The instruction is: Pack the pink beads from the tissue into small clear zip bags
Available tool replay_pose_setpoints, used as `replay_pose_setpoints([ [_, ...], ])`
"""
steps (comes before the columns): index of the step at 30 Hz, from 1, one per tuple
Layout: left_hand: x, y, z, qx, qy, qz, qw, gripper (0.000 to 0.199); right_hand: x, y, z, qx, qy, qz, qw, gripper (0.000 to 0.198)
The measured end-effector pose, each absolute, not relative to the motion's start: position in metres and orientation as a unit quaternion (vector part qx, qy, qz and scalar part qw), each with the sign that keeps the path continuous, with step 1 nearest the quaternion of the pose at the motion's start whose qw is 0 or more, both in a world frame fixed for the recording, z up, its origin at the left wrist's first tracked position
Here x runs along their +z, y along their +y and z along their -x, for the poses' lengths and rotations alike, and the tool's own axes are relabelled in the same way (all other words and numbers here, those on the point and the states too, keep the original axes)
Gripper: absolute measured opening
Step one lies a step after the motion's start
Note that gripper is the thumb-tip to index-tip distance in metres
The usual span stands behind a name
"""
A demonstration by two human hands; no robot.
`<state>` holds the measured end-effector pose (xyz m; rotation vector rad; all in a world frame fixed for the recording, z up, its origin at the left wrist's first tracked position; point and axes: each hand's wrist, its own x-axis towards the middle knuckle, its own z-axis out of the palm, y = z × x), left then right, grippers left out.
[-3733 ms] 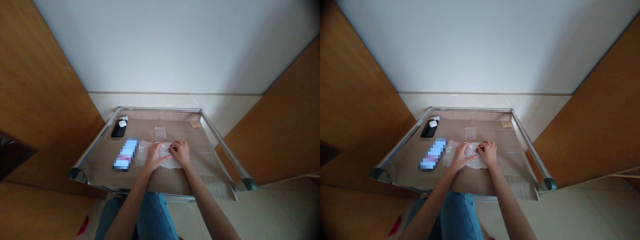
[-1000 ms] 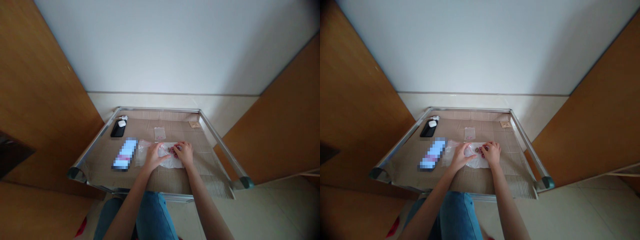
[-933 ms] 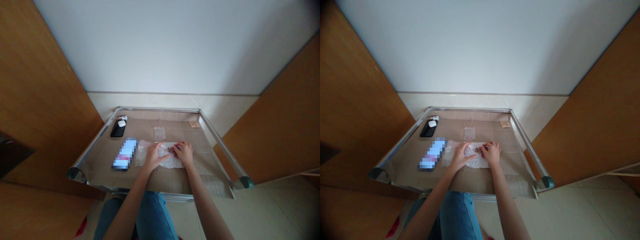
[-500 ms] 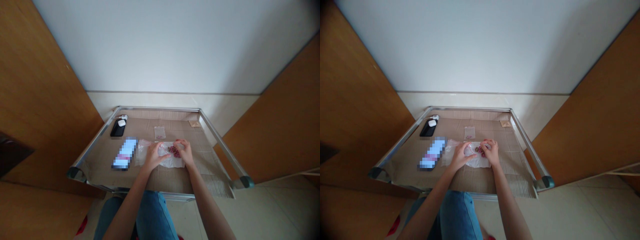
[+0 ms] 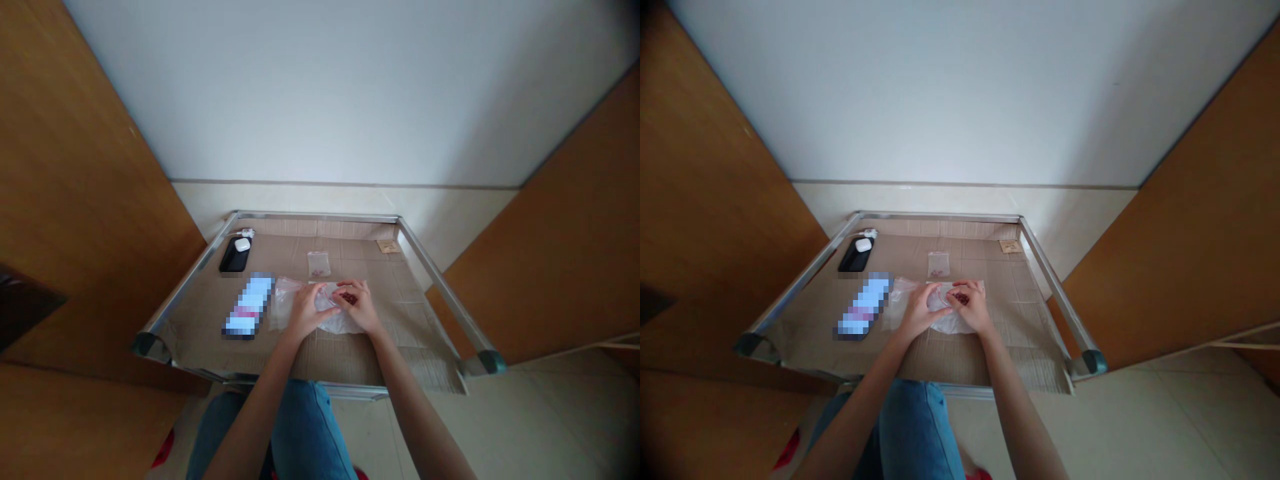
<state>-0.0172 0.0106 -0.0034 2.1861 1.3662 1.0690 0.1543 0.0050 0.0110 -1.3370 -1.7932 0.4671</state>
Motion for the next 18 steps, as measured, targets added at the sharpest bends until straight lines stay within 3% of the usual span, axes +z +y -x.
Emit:
replay_pose_setpoints([
  [5,-0.0033,0.0095,0.0173,0.374,0.49,-0.767,0.18,0.06,0.0064,0.0088,-0.1627,0.145,-0.666,0.598,0.421,0.021],
  [12,-0.0042,0.01,0.0178,0.372,0.492,-0.766,0.183,0.06,0.0073,0.0021,-0.1604,0.095,-0.651,0.674,0.335,0.01],
  [18,-0.005,0.0106,0.0179,0.37,0.493,-0.766,0.181,0.061,0.0068,0.0005,-0.1582,0.067,-0.654,0.687,0.31,0.011],
])
